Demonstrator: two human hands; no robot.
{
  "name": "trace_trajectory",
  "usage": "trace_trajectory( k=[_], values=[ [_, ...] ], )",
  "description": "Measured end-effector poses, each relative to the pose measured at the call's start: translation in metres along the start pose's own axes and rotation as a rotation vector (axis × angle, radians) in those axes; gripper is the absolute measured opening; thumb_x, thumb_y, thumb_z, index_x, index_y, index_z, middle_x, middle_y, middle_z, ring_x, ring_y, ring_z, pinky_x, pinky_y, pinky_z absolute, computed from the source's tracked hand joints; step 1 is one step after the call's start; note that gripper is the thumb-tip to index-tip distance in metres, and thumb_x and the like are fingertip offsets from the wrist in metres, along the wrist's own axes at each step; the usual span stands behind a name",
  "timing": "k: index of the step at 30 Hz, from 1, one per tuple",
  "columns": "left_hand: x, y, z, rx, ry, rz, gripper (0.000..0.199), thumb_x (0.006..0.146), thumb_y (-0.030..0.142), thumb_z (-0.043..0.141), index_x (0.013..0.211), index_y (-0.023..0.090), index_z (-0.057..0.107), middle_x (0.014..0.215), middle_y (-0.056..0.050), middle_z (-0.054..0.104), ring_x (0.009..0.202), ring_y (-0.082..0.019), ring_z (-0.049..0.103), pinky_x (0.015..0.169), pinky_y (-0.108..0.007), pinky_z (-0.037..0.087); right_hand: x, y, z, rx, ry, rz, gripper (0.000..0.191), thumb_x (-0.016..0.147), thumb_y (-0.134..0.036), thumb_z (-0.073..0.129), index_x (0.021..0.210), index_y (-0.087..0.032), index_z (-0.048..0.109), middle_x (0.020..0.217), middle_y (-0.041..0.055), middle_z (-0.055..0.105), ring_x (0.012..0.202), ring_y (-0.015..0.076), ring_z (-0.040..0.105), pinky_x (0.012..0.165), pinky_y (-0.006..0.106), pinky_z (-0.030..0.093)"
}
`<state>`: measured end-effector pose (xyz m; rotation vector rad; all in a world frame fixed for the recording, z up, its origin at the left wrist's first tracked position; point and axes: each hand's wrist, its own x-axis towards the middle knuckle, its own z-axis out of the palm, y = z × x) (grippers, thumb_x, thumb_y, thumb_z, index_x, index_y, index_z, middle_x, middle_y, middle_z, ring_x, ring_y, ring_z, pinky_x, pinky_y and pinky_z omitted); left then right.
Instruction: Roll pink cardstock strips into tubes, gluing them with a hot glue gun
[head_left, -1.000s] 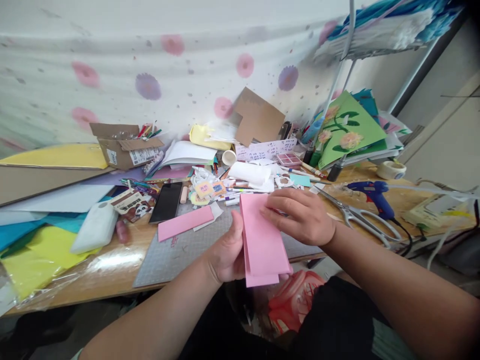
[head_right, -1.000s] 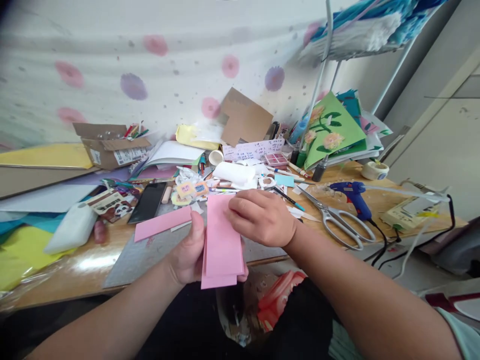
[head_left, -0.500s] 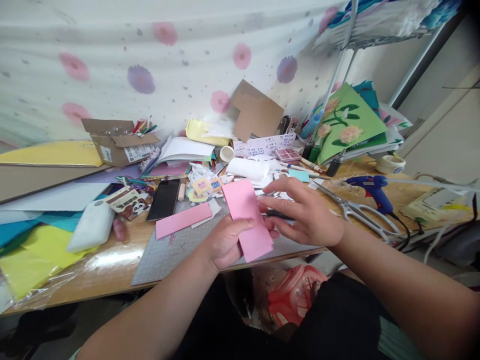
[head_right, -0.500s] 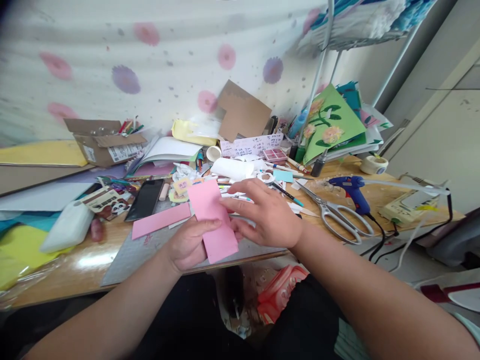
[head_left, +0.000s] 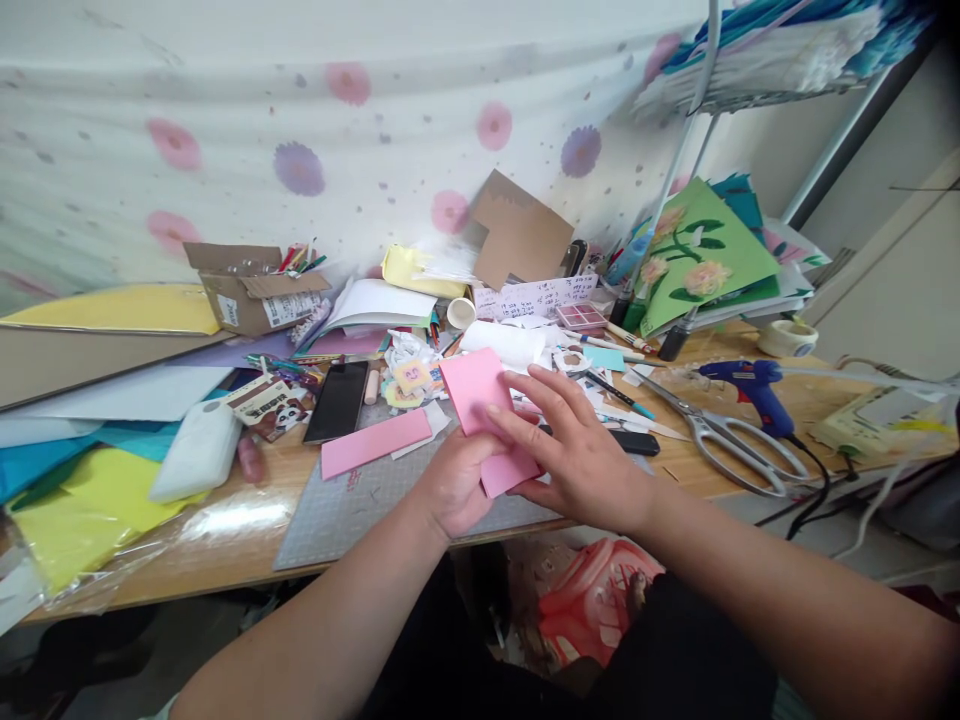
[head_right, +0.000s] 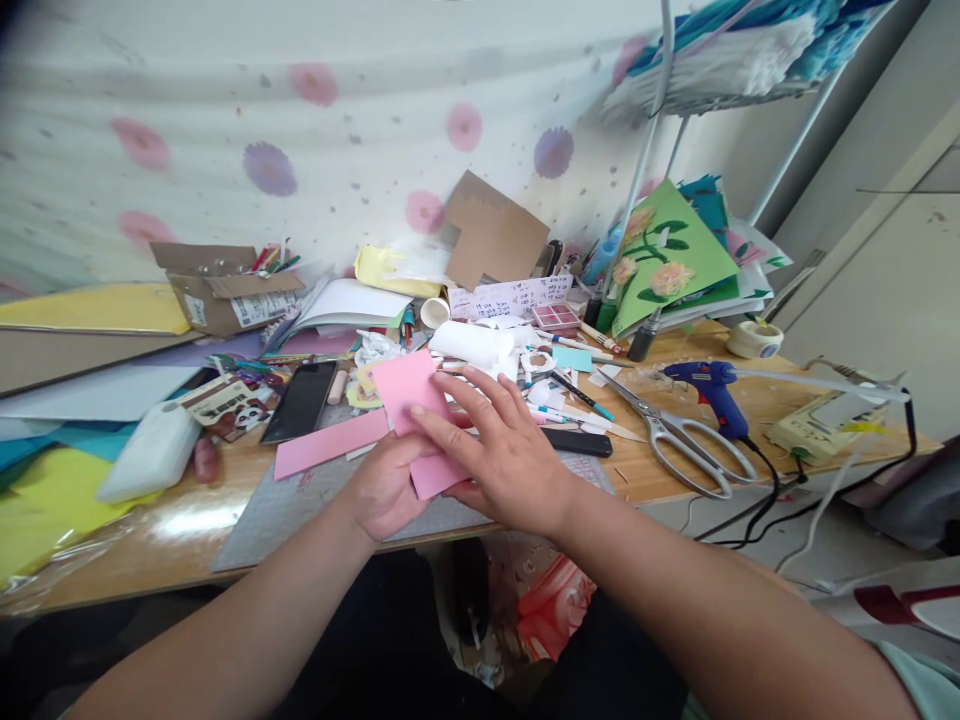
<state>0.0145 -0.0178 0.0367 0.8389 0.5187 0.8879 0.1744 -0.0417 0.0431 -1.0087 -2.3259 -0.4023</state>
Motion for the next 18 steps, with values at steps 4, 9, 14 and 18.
trace_trajectory(
  k=[4,9,14,18],
  values=[
    [-0.002,-0.003,0.002,0.031,0.042,0.053,0.035,0.068,0.013,0.065,0.104,0.014,0.065,0.101,-0.005,0.069,0.102,-0.023,0.062,0.089,-0.032,0.049,-0.001,-0.001,0.005,0.012,0.024,0.038,0.073,0.081,-0.039,0.066,0.145,-0.023,0.033,0.15,0.0185,0.028,0.138,0.0394,0.023,0.104,0.065,0.031],
    [-0.003,-0.009,0.0,0.155,0.124,0.088,0.028,0.065,0.015,0.061,0.093,0.015,0.063,0.088,-0.004,0.066,0.084,-0.02,0.063,0.078,-0.031,0.051,-0.001,0.001,0.008,0.047,0.001,0.034,0.084,0.076,-0.046,0.071,0.146,-0.023,0.03,0.15,0.0199,0.025,0.138,0.0407,0.022,0.105,0.064,0.031],
    [-0.005,-0.006,-0.012,0.442,0.166,0.066,0.015,0.071,0.017,0.057,0.085,0.016,0.063,0.076,-0.002,0.062,0.066,-0.015,0.057,0.066,-0.029,0.048,0.008,0.011,-0.013,0.188,0.129,0.026,0.097,0.074,-0.063,0.065,0.148,-0.017,0.022,0.149,0.023,0.025,0.139,0.0353,0.024,0.109,0.056,0.029],
    [-0.007,-0.001,-0.017,0.707,0.104,0.002,0.01,0.076,0.021,0.058,0.069,0.017,0.064,0.07,-0.003,0.063,0.062,-0.017,0.055,0.063,-0.03,0.043,0.015,0.018,-0.034,0.354,0.014,0.06,0.073,0.078,-0.032,0.071,0.14,-0.018,0.037,0.138,0.018,0.048,0.128,0.0289,0.044,0.104,0.049,0.037]
  ],
)
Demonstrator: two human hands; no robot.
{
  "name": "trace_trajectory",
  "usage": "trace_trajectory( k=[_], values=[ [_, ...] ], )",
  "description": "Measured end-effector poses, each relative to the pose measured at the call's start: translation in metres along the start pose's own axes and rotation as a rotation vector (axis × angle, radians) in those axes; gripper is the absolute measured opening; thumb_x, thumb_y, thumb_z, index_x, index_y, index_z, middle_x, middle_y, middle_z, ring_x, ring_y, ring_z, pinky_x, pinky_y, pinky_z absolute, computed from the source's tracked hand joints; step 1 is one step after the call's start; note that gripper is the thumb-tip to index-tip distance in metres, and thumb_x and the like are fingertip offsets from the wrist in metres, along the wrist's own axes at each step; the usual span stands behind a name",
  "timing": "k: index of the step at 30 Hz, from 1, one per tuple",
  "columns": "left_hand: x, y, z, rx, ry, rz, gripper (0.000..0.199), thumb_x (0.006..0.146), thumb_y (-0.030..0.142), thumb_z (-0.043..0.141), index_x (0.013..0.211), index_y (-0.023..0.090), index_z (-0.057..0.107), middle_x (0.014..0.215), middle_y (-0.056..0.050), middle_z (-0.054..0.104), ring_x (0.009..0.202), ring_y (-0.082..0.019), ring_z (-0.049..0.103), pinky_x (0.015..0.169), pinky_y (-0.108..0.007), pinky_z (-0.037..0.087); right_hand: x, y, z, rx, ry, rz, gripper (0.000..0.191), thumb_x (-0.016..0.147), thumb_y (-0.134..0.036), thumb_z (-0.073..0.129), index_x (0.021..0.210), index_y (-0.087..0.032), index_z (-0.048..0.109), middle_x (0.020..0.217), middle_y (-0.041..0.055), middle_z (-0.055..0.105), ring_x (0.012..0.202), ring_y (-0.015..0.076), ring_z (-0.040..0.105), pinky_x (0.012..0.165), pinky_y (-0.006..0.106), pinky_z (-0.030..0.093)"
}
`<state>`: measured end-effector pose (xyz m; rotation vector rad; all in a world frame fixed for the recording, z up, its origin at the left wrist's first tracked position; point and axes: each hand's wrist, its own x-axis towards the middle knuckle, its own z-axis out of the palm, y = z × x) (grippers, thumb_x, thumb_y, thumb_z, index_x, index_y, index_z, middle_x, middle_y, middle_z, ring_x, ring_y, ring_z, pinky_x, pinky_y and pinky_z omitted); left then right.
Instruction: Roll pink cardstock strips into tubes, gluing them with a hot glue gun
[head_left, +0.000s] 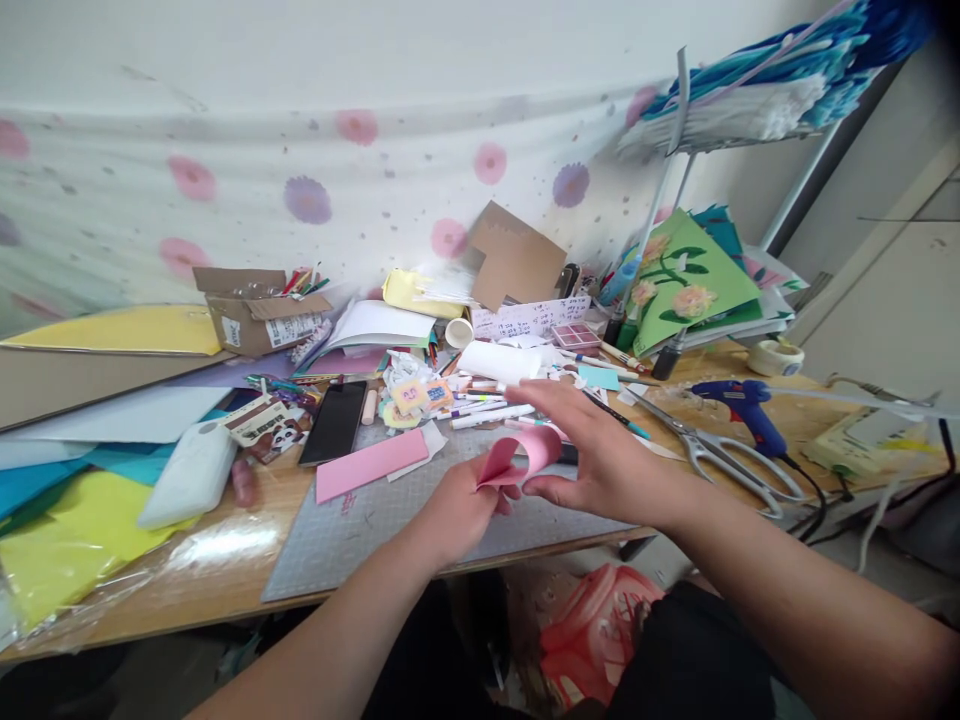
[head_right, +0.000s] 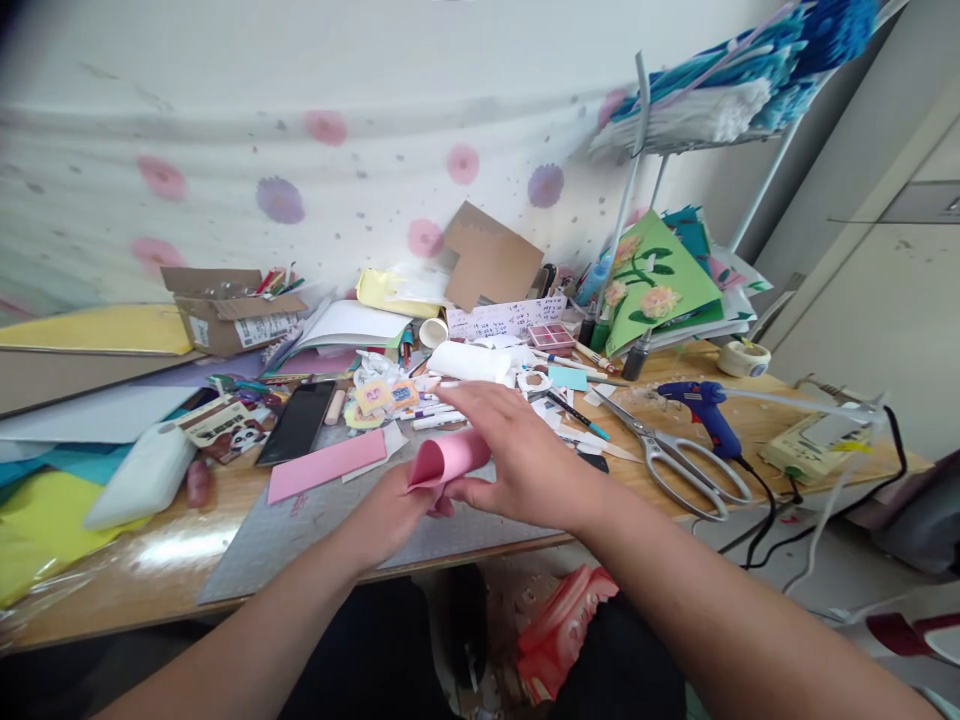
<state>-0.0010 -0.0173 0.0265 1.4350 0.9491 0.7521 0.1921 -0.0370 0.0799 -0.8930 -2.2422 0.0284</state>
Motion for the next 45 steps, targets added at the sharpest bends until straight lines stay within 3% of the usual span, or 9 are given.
trace_trajectory(
  k=[3,5,13,20,23,28,31,37,45],
  values=[
    [-0.002,0.001,-0.003,0.152,-0.071,-0.016,0.016,0.078,0.024,0.056,0.065,0.019,0.064,0.065,-0.002,0.063,0.062,-0.018,0.055,0.062,-0.03,0.041,0.002,-0.002,-0.01,0.132,-0.174,0.073,0.039,0.073,-0.015,0.067,0.111,-0.018,0.061,0.102,0.0083,0.068,0.093,0.0215,0.061,0.083,0.037,0.048],
    [-0.004,0.001,-0.005,0.237,-0.106,-0.03,0.017,0.079,0.025,0.055,0.066,0.02,0.065,0.063,-0.001,0.063,0.061,-0.018,0.055,0.061,-0.029,0.04,0.002,-0.002,-0.013,0.197,-0.259,0.13,0.022,0.072,-0.013,0.065,0.094,-0.018,0.066,0.083,0.0027,0.067,0.073,0.0154,0.058,0.068,0.028,0.046],
    [-0.005,0.006,-0.013,0.363,-0.276,-0.173,0.018,0.078,0.026,0.05,0.081,0.017,0.066,0.059,0.0,0.06,0.055,-0.016,0.056,0.053,-0.024,0.038,-0.001,0.007,-0.012,0.231,-0.268,0.257,0.005,0.078,-0.019,0.069,0.08,-0.016,0.073,0.066,-0.0007,0.068,0.059,0.0098,0.056,0.053,0.019,0.039],
    [-0.006,0.009,-0.011,0.24,-0.379,-0.257,0.022,0.07,0.021,0.046,0.081,0.016,0.064,0.056,0.001,0.055,0.05,-0.013,0.05,0.054,-0.025,0.043,-0.003,0.008,-0.018,0.156,-0.253,0.18,0.017,0.089,-0.029,0.061,0.086,-0.017,0.072,0.072,0.001,0.068,0.064,0.011,0.057,0.058,0.02,0.037],
    [-0.01,0.01,-0.013,0.178,-0.405,-0.258,0.022,0.07,0.023,0.047,0.084,0.015,0.064,0.055,0.001,0.055,0.048,-0.013,0.049,0.052,-0.024,0.043,-0.005,0.007,-0.017,0.075,-0.209,0.134,0.025,0.092,-0.029,0.054,0.075,-0.015,0.066,0.068,0.0035,0.062,0.064,0.0131,0.051,0.059,0.024,0.032],
    [-0.018,0.009,-0.018,0.074,-0.499,-0.199,0.041,0.084,0.048,0.051,0.099,0.012,0.065,0.057,-0.001,0.058,0.048,-0.012,0.052,0.052,-0.023,0.042,-0.005,0.005,-0.016,0.075,-0.177,0.078,0.034,0.095,-0.032,0.049,0.067,-0.015,0.057,0.062,0.0011,0.054,0.059,0.0117,0.044,0.056,0.024,0.028],
    [-0.021,0.006,-0.016,0.043,-0.508,-0.207,0.051,0.084,0.059,0.051,0.093,0.011,0.065,0.055,-0.001,0.056,0.045,-0.011,0.05,0.049,-0.021,0.041,-0.003,0.002,-0.015,0.159,-0.223,0.061,0.036,0.097,-0.036,0.046,0.069,-0.016,0.057,0.062,-0.0014,0.053,0.057,0.0096,0.045,0.055,0.021,0.031],
    [-0.027,-0.003,-0.007,-0.026,-0.508,-0.275,0.05,0.081,0.061,0.054,0.084,0.012,0.063,0.058,-0.005,0.062,0.045,-0.013,0.056,0.051,-0.024,0.046,-0.003,-0.002,-0.005,0.213,-0.203,0.135,0.041,0.096,-0.03,0.041,0.057,-0.018,0.039,0.056,-0.0041,0.039,0.052,0.0084,0.035,0.052,0.023,0.026],
    [-0.035,-0.017,-0.007,-0.271,-0.478,-0.34,0.049,0.08,0.057,0.061,0.087,0.009,0.066,0.064,-0.012,0.069,0.05,-0.017,0.064,0.05,-0.024,0.048,-0.011,0.005,-0.006,0.227,-0.291,0.279,0.043,0.095,-0.044,0.044,0.061,-0.018,0.048,0.052,-0.0045,0.046,0.048,0.0077,0.039,0.048,0.021,0.027]
  ],
)
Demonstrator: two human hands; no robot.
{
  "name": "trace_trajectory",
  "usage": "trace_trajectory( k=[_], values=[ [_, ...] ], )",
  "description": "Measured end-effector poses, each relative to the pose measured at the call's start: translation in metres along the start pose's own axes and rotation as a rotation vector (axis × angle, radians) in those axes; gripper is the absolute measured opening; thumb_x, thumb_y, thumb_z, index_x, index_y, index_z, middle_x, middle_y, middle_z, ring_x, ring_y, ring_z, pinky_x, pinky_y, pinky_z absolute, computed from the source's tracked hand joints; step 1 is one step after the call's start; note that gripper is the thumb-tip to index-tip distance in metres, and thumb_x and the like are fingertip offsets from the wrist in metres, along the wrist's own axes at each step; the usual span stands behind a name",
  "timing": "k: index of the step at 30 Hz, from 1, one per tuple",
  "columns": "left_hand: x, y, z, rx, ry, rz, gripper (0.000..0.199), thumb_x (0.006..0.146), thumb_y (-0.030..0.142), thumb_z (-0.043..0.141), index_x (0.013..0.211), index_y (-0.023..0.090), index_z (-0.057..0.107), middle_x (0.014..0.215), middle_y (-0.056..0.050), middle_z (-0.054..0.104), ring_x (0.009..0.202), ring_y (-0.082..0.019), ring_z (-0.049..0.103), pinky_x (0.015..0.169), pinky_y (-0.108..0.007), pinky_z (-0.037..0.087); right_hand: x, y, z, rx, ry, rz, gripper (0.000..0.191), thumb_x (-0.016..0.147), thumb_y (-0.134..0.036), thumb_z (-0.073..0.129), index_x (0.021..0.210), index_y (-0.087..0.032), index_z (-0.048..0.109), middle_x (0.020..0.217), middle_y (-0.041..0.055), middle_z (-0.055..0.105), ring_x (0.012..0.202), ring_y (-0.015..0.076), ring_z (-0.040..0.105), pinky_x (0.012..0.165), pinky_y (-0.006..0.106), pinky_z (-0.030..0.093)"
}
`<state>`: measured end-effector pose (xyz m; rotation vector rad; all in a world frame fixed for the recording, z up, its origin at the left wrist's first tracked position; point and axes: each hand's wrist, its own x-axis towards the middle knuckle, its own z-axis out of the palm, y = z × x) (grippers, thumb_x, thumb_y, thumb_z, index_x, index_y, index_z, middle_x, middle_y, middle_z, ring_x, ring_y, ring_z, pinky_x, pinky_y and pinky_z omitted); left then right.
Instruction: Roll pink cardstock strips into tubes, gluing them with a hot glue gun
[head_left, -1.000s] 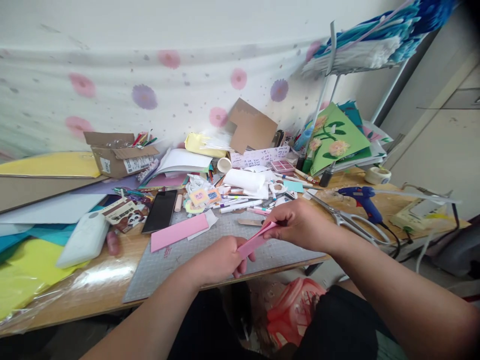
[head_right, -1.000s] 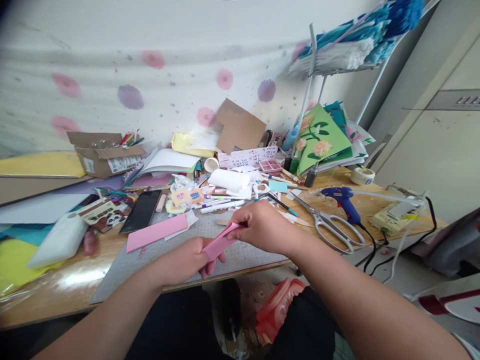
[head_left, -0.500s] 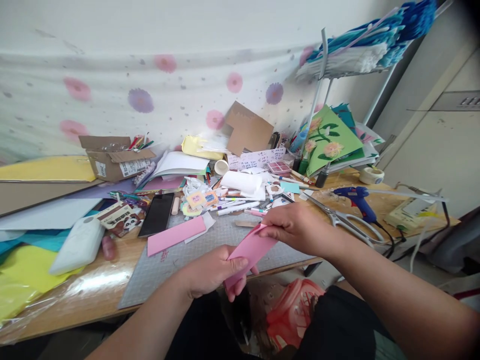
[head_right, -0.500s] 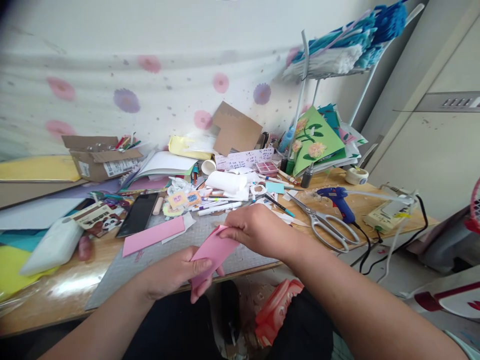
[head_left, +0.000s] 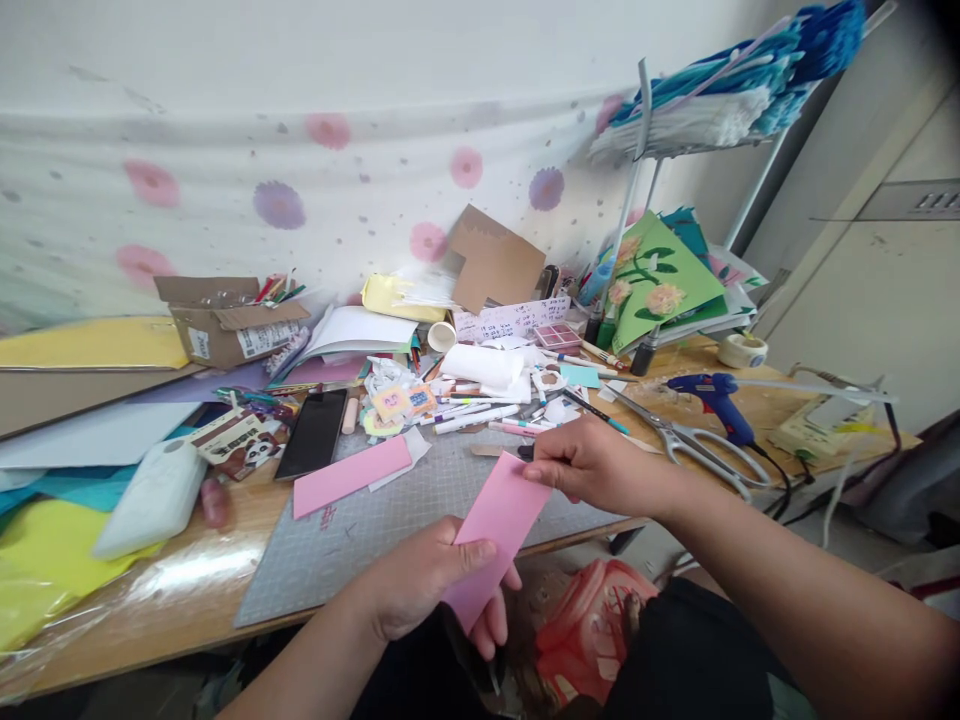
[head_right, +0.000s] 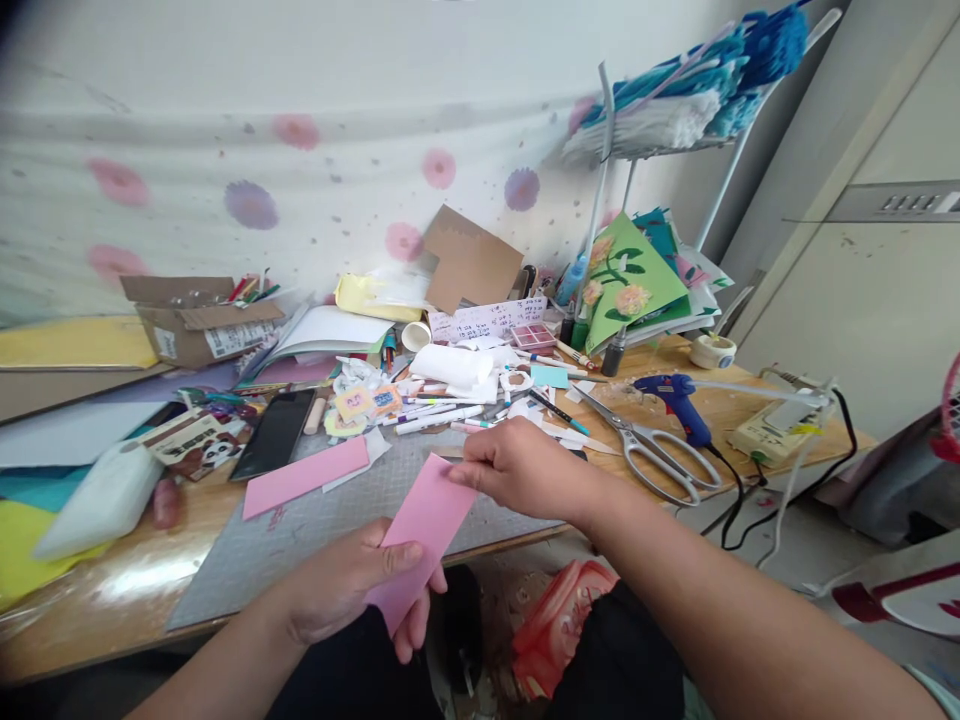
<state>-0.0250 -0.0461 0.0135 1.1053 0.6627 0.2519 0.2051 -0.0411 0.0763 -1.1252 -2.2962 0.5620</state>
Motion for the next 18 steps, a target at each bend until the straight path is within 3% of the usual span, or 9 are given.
trace_trajectory(
  k=[3,5,8,11,14,18],
  values=[
    [-0.002,-0.005,-0.001,-0.107,0.027,0.03,0.048,0.075,0.053,0.07,0.094,0.009,0.066,0.079,-0.016,0.072,0.059,-0.019,0.068,0.052,-0.023,0.051,-0.001,0.002,0.004,-0.07,0.068,0.067,0.044,0.094,-0.043,0.045,0.058,-0.018,0.045,0.054,-0.004,0.043,0.051,0.0085,0.036,0.05,0.024,0.024],
    [-0.003,-0.009,-0.001,-0.183,0.077,0.068,0.042,0.073,0.047,0.076,0.09,0.01,0.065,0.077,-0.014,0.072,0.057,-0.019,0.068,0.051,-0.023,0.051,-0.002,0.007,0.005,-0.095,0.087,0.119,0.044,0.094,-0.045,0.043,0.06,-0.017,0.049,0.054,-0.0037,0.044,0.051,0.0091,0.037,0.049,0.023,0.025],
    [-0.005,-0.014,-0.002,-0.315,0.152,0.099,0.032,0.074,0.04,0.076,0.082,0.012,0.062,0.062,-0.009,0.069,0.047,-0.017,0.064,0.045,-0.022,0.05,-0.003,0.024,0.003,-0.122,0.042,0.167,0.037,0.097,-0.04,0.037,0.088,-0.016,0.063,0.065,-0.0007,0.059,0.058,0.011,0.052,0.054,0.021,0.037],
    [-0.01,-0.017,-0.001,-0.475,0.217,0.109,0.032,0.072,0.04,0.078,0.081,0.013,0.064,0.059,-0.004,0.067,0.042,-0.013,0.059,0.04,-0.021,0.048,-0.005,0.046,0.001,-0.239,0.027,0.23,0.032,0.096,-0.034,0.041,0.109,-0.016,0.064,0.092,0.0071,0.069,0.083,0.0178,0.062,0.072,0.027,0.045],
    [-0.015,-0.017,-0.002,-0.613,0.245,0.093,0.036,0.066,0.04,0.082,0.084,0.013,0.067,0.061,-0.001,0.066,0.043,-0.011,0.058,0.039,-0.019,0.046,-0.008,0.06,0.008,-0.403,0.001,0.298,0.023,0.082,-0.027,0.061,0.1,-0.014,0.07,0.093,0.0143,0.069,0.092,0.0278,0.061,0.08,0.036,0.044],
    [-0.022,-0.018,-0.005,-0.726,0.261,0.094,0.027,0.069,0.035,0.08,0.08,0.012,0.069,0.059,-0.001,0.064,0.041,-0.01,0.057,0.037,-0.018,0.044,-0.008,0.06,0.021,-0.515,-0.032,0.303,0.023,0.077,-0.017,0.063,0.097,-0.013,0.071,0.092,0.0155,0.068,0.093,0.0295,0.062,0.082,0.039,0.045]
  ],
)
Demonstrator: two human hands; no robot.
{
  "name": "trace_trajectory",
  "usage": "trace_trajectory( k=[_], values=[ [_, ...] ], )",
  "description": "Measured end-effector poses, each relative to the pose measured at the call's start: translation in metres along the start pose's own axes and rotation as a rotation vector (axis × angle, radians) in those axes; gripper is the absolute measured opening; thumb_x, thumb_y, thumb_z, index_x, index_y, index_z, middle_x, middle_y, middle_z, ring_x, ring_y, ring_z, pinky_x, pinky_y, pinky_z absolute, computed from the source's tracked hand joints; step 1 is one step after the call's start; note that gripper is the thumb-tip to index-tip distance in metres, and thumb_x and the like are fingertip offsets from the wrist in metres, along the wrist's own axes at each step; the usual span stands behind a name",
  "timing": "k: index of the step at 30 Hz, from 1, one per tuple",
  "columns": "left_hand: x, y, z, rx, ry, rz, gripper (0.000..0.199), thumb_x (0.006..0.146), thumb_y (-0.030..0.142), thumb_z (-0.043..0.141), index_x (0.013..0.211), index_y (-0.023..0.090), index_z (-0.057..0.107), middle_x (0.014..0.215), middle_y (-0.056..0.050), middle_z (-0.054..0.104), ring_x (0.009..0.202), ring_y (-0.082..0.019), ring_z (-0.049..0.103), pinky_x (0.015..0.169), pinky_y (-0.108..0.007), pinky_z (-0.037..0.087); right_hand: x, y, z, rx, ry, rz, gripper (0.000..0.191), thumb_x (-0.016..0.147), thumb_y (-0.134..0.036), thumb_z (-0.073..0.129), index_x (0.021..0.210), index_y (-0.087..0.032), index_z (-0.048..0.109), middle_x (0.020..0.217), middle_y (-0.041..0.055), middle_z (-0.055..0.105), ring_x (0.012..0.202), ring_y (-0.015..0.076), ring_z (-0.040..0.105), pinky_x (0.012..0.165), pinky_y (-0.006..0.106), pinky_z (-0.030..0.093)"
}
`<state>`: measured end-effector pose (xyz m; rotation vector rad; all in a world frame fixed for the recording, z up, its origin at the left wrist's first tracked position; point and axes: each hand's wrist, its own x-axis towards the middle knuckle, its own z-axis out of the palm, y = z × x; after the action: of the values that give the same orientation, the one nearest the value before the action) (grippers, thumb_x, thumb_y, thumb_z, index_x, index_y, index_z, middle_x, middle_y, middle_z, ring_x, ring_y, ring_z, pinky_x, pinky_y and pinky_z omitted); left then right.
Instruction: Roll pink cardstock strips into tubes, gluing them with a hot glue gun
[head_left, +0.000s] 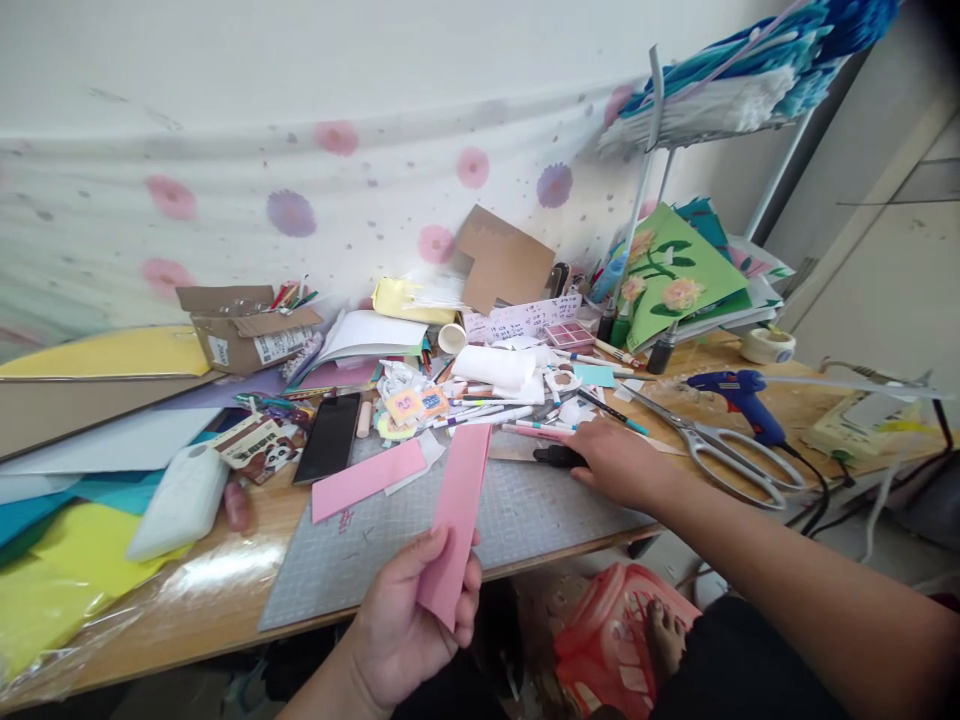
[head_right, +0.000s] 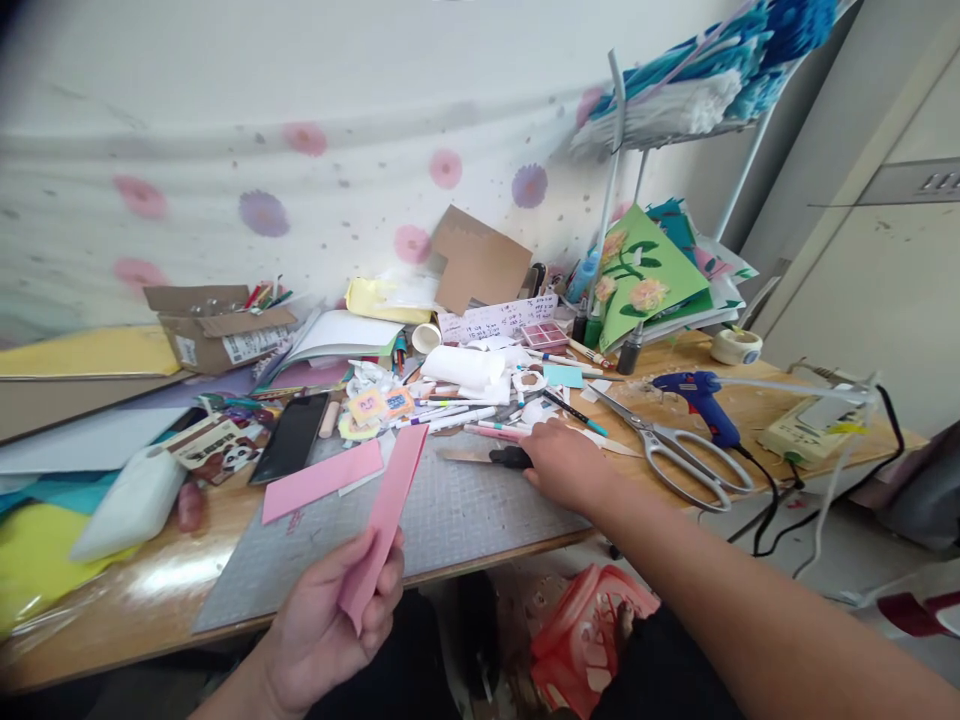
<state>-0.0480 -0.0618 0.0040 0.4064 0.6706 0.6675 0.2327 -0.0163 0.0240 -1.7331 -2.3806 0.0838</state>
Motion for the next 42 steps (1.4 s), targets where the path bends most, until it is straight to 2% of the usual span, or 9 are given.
trace_trajectory(
  k=[4,9,13,16,22,29,37,42],
  values=[
    [-0.004,0.001,-0.009,-0.079,0.008,0.024,0.018,0.076,0.03,0.074,0.081,0.013,0.07,0.058,0.0,0.063,0.041,-0.009,0.057,0.037,-0.017,0.043,-0.007,0.001,-0.013,-0.008,0.041,-0.005,0.019,0.079,-0.02,0.059,0.094,-0.017,0.071,0.09,0.0109,0.068,0.088,0.0255,0.064,0.078,0.035,0.047],
    [-0.007,0.003,-0.018,-0.123,0.012,0.041,0.016,0.081,0.028,0.07,0.082,0.013,0.07,0.058,0.0,0.062,0.042,-0.009,0.056,0.037,-0.017,0.042,-0.032,0.002,-0.043,0.023,0.213,-0.04,0.04,0.092,-0.038,0.046,0.128,-0.023,0.056,0.117,0.0094,0.065,0.102,0.0253,0.062,0.083,0.038,0.05],
    [-0.007,0.005,-0.019,-0.117,0.024,0.048,0.015,0.083,0.027,0.067,0.082,0.012,0.069,0.058,-0.001,0.061,0.042,-0.01,0.056,0.038,-0.018,0.042,-0.047,-0.012,-0.052,-0.126,0.334,-0.138,0.042,0.095,-0.043,0.042,0.133,-0.028,0.051,0.115,0.0086,0.067,0.094,0.0271,0.066,0.071,0.039,0.053],
    [-0.007,0.006,-0.017,-0.094,0.031,0.06,0.015,0.082,0.027,0.068,0.082,0.013,0.069,0.057,0.0,0.061,0.041,-0.01,0.056,0.037,-0.018,0.042,-0.05,-0.02,-0.056,-0.202,0.357,-0.175,0.04,0.094,-0.042,0.043,0.129,-0.027,0.054,0.108,0.0091,0.069,0.084,0.0268,0.067,0.063,0.038,0.052],
    [-0.006,0.007,-0.011,-0.03,0.033,0.097,0.017,0.079,0.029,0.071,0.08,0.012,0.069,0.056,-0.001,0.062,0.04,-0.011,0.057,0.036,-0.018,0.043,-0.052,-0.021,-0.064,-0.21,0.352,-0.158,0.034,0.093,-0.041,0.044,0.121,-0.027,0.057,0.093,0.0058,0.069,0.081,0.0258,0.066,0.067,0.038,0.05],
    [-0.004,0.005,-0.006,0.066,0.038,0.119,0.027,0.07,0.035,0.08,0.078,0.012,0.07,0.056,-0.002,0.063,0.037,-0.012,0.057,0.035,-0.018,0.042,-0.054,-0.021,-0.065,-0.27,0.355,-0.157,0.038,0.092,-0.042,0.044,0.124,-0.026,0.057,0.09,0.0055,0.067,0.077,0.0246,0.064,0.061,0.036,0.045],
    [-0.005,0.005,0.001,0.217,0.112,0.207,0.025,0.076,0.033,0.074,0.08,0.009,0.068,0.062,-0.009,0.068,0.045,-0.017,0.061,0.043,-0.024,0.047,-0.058,-0.027,-0.065,-0.36,0.387,-0.156,0.035,0.088,-0.04,0.051,0.121,-0.028,0.058,0.085,0.0036,0.066,0.074,0.0239,0.063,0.055,0.033,0.037],
    [-0.01,0.001,0.008,0.352,0.171,0.222,0.034,0.074,0.041,0.076,0.078,0.01,0.062,0.064,-0.01,0.068,0.049,-0.019,0.062,0.049,-0.028,0.048,-0.056,-0.033,-0.061,-0.332,0.393,-0.175,0.036,0.089,-0.037,0.052,0.124,-0.028,0.055,0.084,0.0033,0.066,0.071,0.0223,0.062,0.056,0.032,0.035]
  ],
)
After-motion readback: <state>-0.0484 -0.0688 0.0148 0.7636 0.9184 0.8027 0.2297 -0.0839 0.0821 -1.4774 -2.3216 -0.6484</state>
